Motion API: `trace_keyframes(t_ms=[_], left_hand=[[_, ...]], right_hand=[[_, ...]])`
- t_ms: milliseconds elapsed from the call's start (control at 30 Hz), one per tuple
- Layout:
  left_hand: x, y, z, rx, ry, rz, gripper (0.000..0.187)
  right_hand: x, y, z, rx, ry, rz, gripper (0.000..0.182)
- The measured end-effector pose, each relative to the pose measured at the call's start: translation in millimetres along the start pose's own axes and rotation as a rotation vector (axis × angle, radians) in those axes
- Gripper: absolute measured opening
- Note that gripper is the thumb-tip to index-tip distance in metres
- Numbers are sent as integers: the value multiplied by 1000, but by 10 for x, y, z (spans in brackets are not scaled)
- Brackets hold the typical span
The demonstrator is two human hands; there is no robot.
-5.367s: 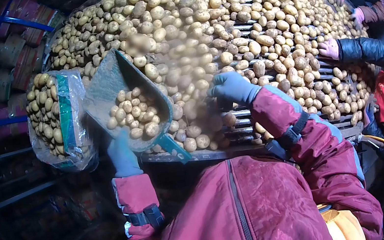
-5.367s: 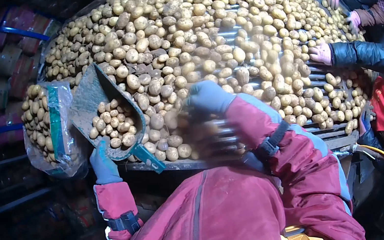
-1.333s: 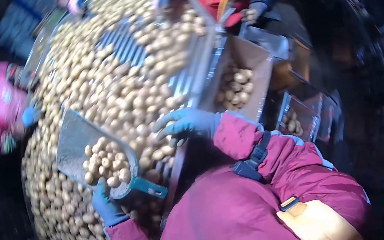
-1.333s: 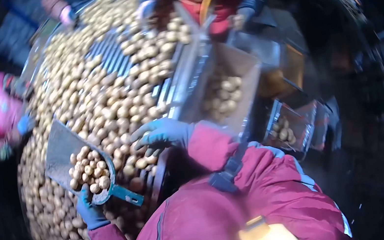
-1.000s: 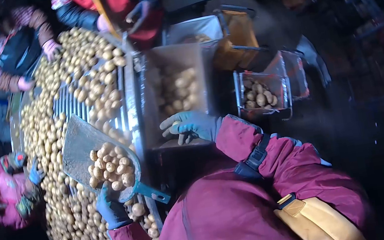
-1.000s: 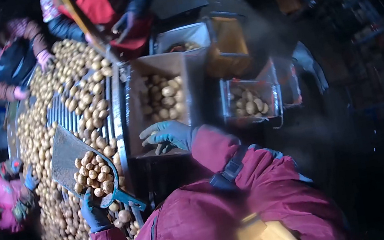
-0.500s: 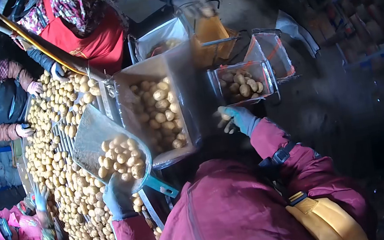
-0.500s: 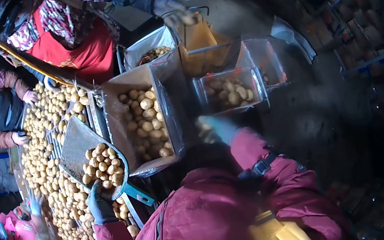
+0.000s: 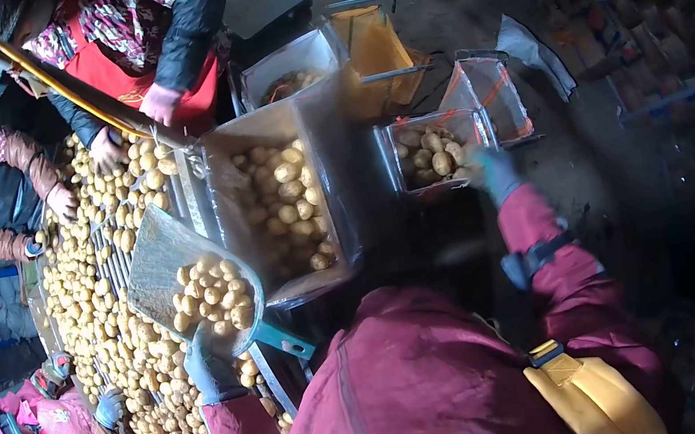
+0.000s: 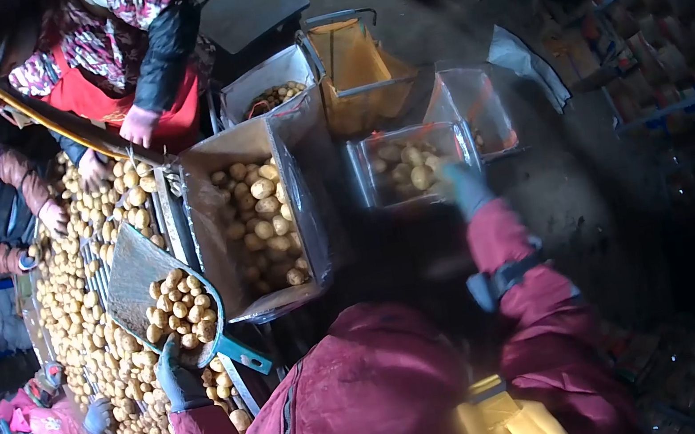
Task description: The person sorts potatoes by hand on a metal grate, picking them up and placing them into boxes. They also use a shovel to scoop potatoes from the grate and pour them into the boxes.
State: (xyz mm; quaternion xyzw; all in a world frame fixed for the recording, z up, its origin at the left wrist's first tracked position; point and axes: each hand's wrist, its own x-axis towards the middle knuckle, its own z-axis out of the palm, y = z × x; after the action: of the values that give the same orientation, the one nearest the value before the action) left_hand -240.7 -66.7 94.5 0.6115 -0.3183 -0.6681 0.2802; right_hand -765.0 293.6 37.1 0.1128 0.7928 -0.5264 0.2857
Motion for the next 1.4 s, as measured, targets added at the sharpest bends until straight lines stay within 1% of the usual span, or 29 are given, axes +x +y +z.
trace_keyframes(t_ms=[33, 67, 133, 167, 200, 267, 333, 400, 433, 467, 533, 567, 600, 667, 733, 767, 800, 833, 900, 933, 967, 1067, 1100, 1133, 1200, 1233, 1333, 1367, 1400], left_hand=[[-51, 52, 34, -63, 28, 3, 27], [-4, -9, -157, -37, 5, -37, 28], [-42, -53, -284, -12, 80, 13, 28], [-18, -92, -446, 28, 74, 12, 29], [1, -115, -613, 67, 68, 4, 31], [-95, -136, -721, 35, 173, 140, 29], [-108, -277, -1000, -34, 230, 132, 29], [-320, -281, -1086, -98, 408, 258, 27], [-420, -324, -1302, -139, 407, 207, 28], [-522, -360, -1469, -156, 473, 213, 28], [-800, -558, -1825, -204, 582, 241, 27], [-882, -715, -2029, -297, 605, 267, 30], [-1088, -659, -2030, -443, 577, 274, 34], [-1331, -1004, -2442, -385, 726, 326, 37], [-1537, -1421, -2824, -466, 804, 373, 36], [-1692, -1510, -2935, -425, 858, 385, 36], [-1831, -1569, -3009, -387, 904, 397, 36], [-1963, -1670, -3107, -345, 972, 394, 36], [-2157, -1715, -3172, -398, 1050, 375, 36], [-2216, -1791, -3226, -443, 1074, 381, 37], [-2261, -1918, -3340, -528, 1042, 404, 41], [-2335, -2062, -3494, -495, 1101, 407, 45], [-2344, -2036, -3513, -507, 1110, 387, 46], [-2312, -2036, -3540, -534, 1114, 427, 42], [-2298, -1994, -3618, -531, 1093, 337, 36], [-2194, -2127, -3714, -564, 1061, 380, 34], [-1978, -2023, -3779, -595, 1029, 377, 30], [-1908, -1974, -3786, -611, 1012, 368, 29], [-1848, -1875, -3757, -623, 999, 357, 29]], right_hand=[[205, -161, -265, -65, 125, -357, 17], [586, -229, -658, -215, 110, -500, 20], [764, -529, -776, -167, 209, -313, 38], [850, -676, -846, -136, 258, -221, 48], [851, -768, -626, -110, 209, -187, 51], [845, -713, 2, -159, -21, -277, 44], [622, -574, 893, -219, -327, -385, 38], [-209, -657, 1934, -270, -494, -273, 38], [-390, -555, 2315, -257, -627, -298, 37], [-563, -460, 2691, -247, -761, -315, 36], [-1160, -271, 3241, -250, -965, -227, 36], [-1414, -203, 3495, -265, -1086, -198, 35], [-1678, -93, 3718, -282, -1207, -167, 34], [-2109, 323, 4126, -341, -1336, -202, 31], [-2635, 756, 4388, -343, -1494, -186, 30], [-2913, 847, 4459, -464, -1539, -137, 29], [-3122, 1031, 4547, -582, -1576, -396, 26], [-3202, 1323, 4701, -614, -1701, -677, 26], [-3527, 1671, 4882, -695, -1755, -905, 26], [-3790, 1772, 4933, -754, -1698, -845, 26], [-4003, 1828, 4988, -763, -1649, -1054, 28], [-4357, 1972, 5401, -581, -1674, -1599, 31], [-4419, 1974, 5536, -438, -1627, -1823, 36], [-4431, 1949, 5632, -651, -1641, -1852, 43], [-4387, 1865, 5800, -1097, -1638, -1874, 58], [-4325, 1931, 5838, -906, -1611, -1999, 47], [-4072, 1729, 5953, -1013, -1473, -2030, 67], [-4010, 1641, 6021, -1057, -1442, -2042, 68], [-3979, 1557, 6080, -1113, -1409, -2059, 53]])
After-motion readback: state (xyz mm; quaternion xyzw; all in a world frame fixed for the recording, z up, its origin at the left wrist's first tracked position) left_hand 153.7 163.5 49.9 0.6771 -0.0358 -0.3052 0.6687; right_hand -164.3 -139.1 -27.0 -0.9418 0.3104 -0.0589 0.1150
